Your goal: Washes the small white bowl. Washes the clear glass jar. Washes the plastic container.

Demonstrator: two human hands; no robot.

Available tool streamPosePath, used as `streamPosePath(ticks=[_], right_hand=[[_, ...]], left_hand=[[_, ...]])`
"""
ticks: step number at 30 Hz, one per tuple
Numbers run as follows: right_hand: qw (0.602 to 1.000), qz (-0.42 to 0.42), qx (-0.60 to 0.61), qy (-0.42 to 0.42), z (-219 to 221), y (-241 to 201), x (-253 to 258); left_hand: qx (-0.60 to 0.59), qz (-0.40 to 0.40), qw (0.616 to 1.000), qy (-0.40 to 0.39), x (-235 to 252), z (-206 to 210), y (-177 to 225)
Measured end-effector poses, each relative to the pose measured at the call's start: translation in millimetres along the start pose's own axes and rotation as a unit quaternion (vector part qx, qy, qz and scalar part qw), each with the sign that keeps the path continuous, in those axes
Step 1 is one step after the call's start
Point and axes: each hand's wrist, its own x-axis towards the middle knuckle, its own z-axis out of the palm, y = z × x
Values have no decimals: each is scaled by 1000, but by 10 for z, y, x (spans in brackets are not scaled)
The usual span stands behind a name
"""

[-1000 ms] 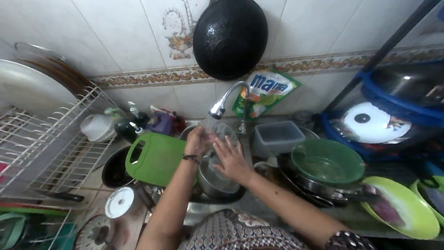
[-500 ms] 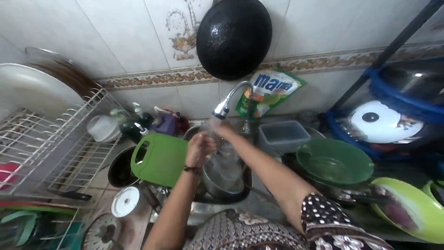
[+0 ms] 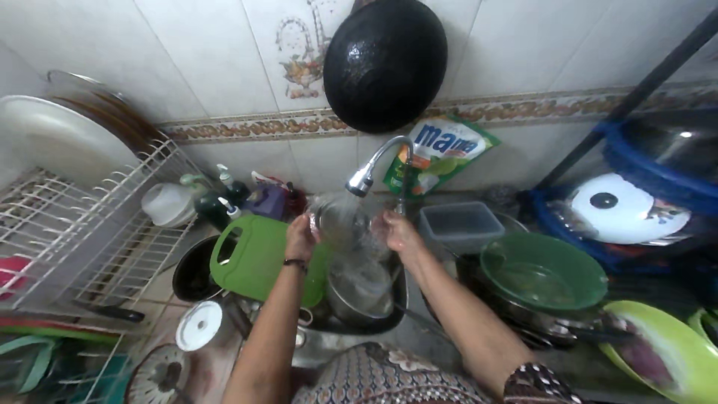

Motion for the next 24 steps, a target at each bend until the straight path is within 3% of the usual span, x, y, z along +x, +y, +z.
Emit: streamPosePath(ticks=[1, 3, 5, 9, 15, 24], right_hand=[[1000, -13, 10, 11, 34, -1, -24], [999, -41, 12, 21, 100, 15, -60], [998, -62, -5, 11, 182, 21, -99], [997, -69, -38, 12, 336, 6, -218], [995, -79, -46, 33, 499, 37, -211], [997, -78, -5, -10, 546, -59, -63]], left_hand=[[92, 34, 994, 47, 6, 42, -28], [291, 98, 949, 65, -25, 96, -44], [436, 165, 883, 51, -56, 224, -39], [599, 228, 767, -27, -129, 508, 11], [665, 283, 662, -198, -418, 799, -25], [630, 391, 624, -248, -746, 62, -346]])
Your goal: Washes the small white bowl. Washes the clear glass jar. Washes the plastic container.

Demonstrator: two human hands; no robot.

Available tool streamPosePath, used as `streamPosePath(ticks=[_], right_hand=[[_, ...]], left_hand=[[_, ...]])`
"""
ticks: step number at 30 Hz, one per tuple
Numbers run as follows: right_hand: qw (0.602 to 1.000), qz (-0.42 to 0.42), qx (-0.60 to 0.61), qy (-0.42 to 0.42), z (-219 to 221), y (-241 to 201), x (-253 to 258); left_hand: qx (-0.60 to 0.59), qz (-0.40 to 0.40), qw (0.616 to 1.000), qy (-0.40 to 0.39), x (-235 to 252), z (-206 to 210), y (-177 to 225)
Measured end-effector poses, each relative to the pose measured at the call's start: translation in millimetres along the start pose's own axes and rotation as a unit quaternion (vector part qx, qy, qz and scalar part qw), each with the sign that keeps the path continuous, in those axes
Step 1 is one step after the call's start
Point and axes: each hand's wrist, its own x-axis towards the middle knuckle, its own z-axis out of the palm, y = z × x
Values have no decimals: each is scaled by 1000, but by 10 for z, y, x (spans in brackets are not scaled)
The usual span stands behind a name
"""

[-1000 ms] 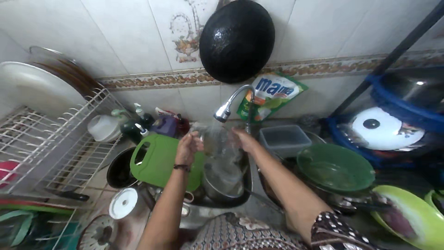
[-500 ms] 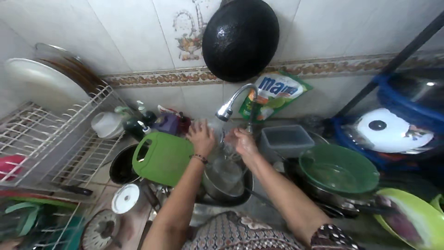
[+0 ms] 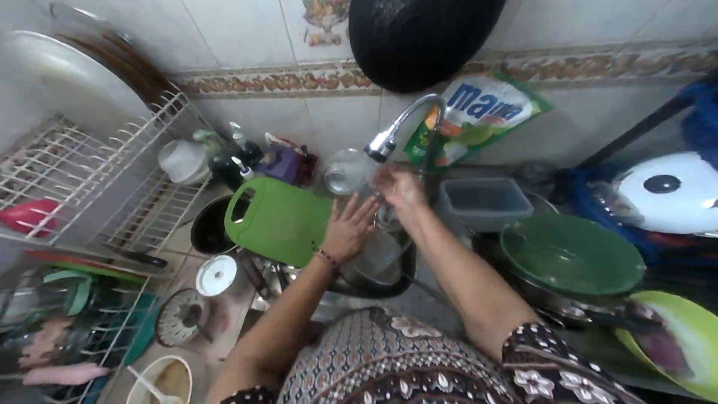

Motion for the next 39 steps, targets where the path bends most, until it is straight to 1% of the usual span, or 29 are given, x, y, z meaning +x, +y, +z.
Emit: streamPosePath(ticks=[2, 5, 9, 11, 14, 15, 16, 18, 20, 23, 27, 29, 32, 35, 37, 39], right_hand=[[1000, -5, 16, 9, 1, -70, 8], [999, -17, 24, 22, -88, -133, 18], [1000, -12, -4, 17, -274, -166, -47], [1000, -2, -23, 17, -330, -151, -93], [998, 5, -65, -20, -342, -82, -177], [997, 9, -73, -26, -317, -44, -189], [997, 16, -74, -29, -283, -7, -190], [997, 24, -70, -32, -199, 60, -175], [997, 26, -63, -30, -98, 118, -143], [998, 25, -49, 5, 54, 175, -81], [999, 17, -27, 21, 94, 224, 69], [1000, 17, -1, 25, 108, 186, 111], [999, 15, 41, 10, 61, 90, 157], [998, 3, 52, 19, -37, -36, 155], [998, -10, 44, 39, -141, -107, 138], [999, -22, 26, 38, -279, -144, 97]], left_hand=[[7, -19, 1000, 5, -153, -4, -110], [2, -90, 996, -1, -272, -7, -285], [-33, -207, 978, -16, -102, -90, -501], [-64, -233, 970, 2, 79, -153, -576], [-127, -229, 964, 52, 388, -231, -649], [-132, -222, 964, 60, 490, -266, -643], [-129, -214, 967, 47, 591, -327, -605], [-95, -196, 976, -11, 765, -459, -452], [-44, -160, 985, -40, 839, -472, -283], [7, -102, 994, -24, 761, -315, -89], [31, -40, 999, 18, 464, -104, 101], [21, -36, 999, -16, 303, -99, 173], [12, -25, 999, -16, 59, -55, 103], [5, -60, 997, -39, -167, -53, -18], [-3, -112, 993, -44, -258, -36, -108], [-22, -176, 983, -40, -253, -34, -198]])
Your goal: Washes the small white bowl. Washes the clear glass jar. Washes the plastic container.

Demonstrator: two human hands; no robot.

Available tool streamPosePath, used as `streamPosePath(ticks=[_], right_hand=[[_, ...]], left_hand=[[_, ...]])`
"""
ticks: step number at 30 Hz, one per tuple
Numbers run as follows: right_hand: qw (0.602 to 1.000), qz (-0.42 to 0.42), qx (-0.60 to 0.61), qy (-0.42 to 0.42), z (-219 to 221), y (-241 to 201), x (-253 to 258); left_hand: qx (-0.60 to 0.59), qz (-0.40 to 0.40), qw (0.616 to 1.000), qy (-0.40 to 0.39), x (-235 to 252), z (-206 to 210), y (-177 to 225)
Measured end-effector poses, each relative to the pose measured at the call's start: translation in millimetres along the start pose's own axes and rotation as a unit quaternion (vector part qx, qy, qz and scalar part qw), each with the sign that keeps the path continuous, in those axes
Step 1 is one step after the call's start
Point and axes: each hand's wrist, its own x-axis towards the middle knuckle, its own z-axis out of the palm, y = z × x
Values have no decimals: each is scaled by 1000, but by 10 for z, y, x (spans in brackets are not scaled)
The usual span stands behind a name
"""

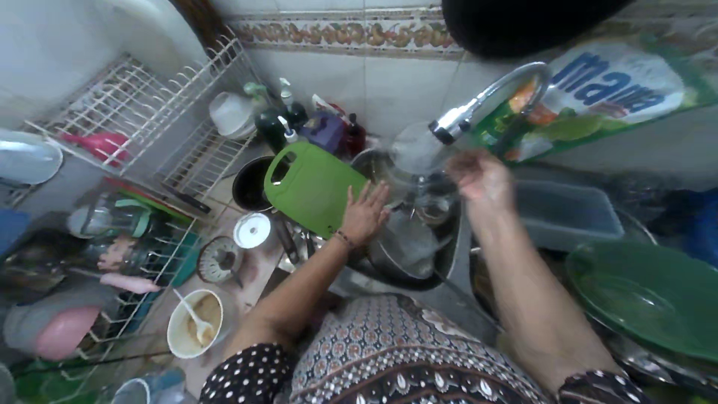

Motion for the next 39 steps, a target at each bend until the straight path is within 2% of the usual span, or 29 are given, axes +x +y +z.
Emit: streamPosePath(ticks=[3, 7, 9, 12, 15, 19, 21, 23, 25, 26, 28, 29, 31, 34, 39], right_hand=[[1000, 1, -12, 8, -175, 0, -78], [999, 34, -37, -1, -222, 76, -282], [998, 43, -50, -10, -168, 165, -335], [997, 50, -65, 3, -3, 308, -346], [996, 47, -59, 44, 208, 408, -326], [998, 48, -28, 26, 242, 395, -239], [998, 53, -24, -9, 183, 329, -220], [997, 54, -45, -30, 153, 270, -252], [996, 52, -64, -38, 155, 270, -283], [995, 51, -72, -35, 166, 285, -292], [996, 51, -77, 2, 221, 312, -310], [995, 54, -76, 25, 252, 300, -329], [994, 58, -88, 29, 229, 226, -349], [993, 55, -109, -2, 51, 38, -333], [987, 49, -154, 19, -99, -299, -413]], left_hand=[[-56, -73, 996, -10, 210, -85, -70], [-138, -93, 986, 11, 576, -252, 14], [-136, -90, 987, 12, 755, -289, 139], [-61, -29, 998, -7, 878, -232, 447], [19, 43, 998, -36, 784, -191, 726], [38, 93, 993, 55, 647, -73, 573], [-11, 45, 995, 89, 651, -67, 394], [-60, -44, 995, 63, 724, -125, 246], [-75, -85, 993, 42, 804, -187, 206], [-61, -67, 995, 43, 827, -179, 238], [-30, 21, 999, 34, 854, -142, 366], [-26, 59, 998, 2, 869, -164, 428], [-52, 91, 994, -26, 899, -222, 441], [-85, 46, 995, -23, 984, -242, 262], [-219, -55, 972, -67, 1095, -340, 235]])
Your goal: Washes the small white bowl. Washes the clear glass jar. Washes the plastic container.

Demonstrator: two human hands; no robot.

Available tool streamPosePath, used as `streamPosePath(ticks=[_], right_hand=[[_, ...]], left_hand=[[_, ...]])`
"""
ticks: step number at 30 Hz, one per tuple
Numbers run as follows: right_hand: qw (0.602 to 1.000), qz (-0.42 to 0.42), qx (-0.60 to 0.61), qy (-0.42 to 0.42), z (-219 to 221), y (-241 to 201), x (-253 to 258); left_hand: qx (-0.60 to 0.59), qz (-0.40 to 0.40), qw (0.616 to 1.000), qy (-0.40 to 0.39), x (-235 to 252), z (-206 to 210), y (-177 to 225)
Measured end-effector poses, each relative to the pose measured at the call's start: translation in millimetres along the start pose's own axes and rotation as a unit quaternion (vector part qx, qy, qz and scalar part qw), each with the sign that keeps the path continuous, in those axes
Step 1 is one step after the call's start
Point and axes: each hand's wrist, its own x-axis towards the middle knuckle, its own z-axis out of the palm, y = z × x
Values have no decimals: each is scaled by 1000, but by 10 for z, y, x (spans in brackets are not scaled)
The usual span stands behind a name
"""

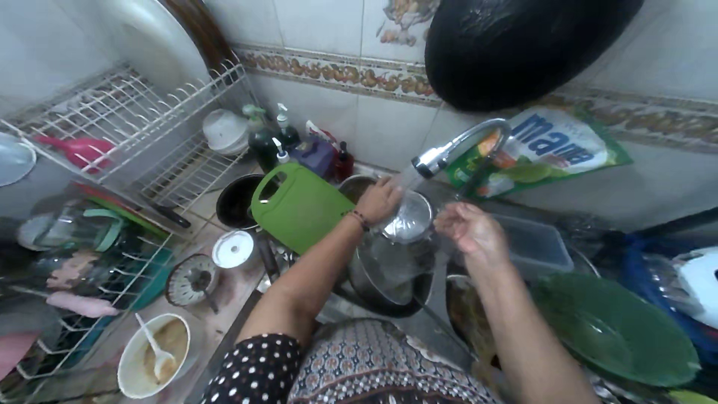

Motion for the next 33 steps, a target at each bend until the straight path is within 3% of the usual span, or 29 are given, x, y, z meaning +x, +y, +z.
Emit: streamPosePath(ticks=[7, 12, 15, 17, 21, 23, 27, 31, 33], right_hand=[[994, -38, -90, -42, -303, -136, -143], [975, -56, -181, -120, -364, -176, -302], [954, -104, -234, -156, -298, -182, -440], [933, -155, -274, -174, -262, -173, -525], [818, -341, -407, -221, -250, -62, -640], [751, -441, -434, -233, -235, 30, -643], [611, -578, -476, -257, -269, 164, -562], [539, -646, -478, -250, -311, 405, -413], [528, -643, -492, -256, -325, 496, -404]], left_hand=[[-233, -133, 961, 66, 131, 203, 108], [-253, -219, 940, 72, 64, 182, 332], [-388, -311, 859, 121, 55, 240, 364], [-451, -329, 817, 143, -2, 245, 321], [-579, -275, 756, 131, -284, 164, 331], [-601, -267, 746, 101, -480, 89, 347], [-615, -333, 713, 49, -807, -139, 409], [-632, -363, 685, 9, -994, -103, 377], [-622, -358, 696, 24, -1019, -10, 323]])
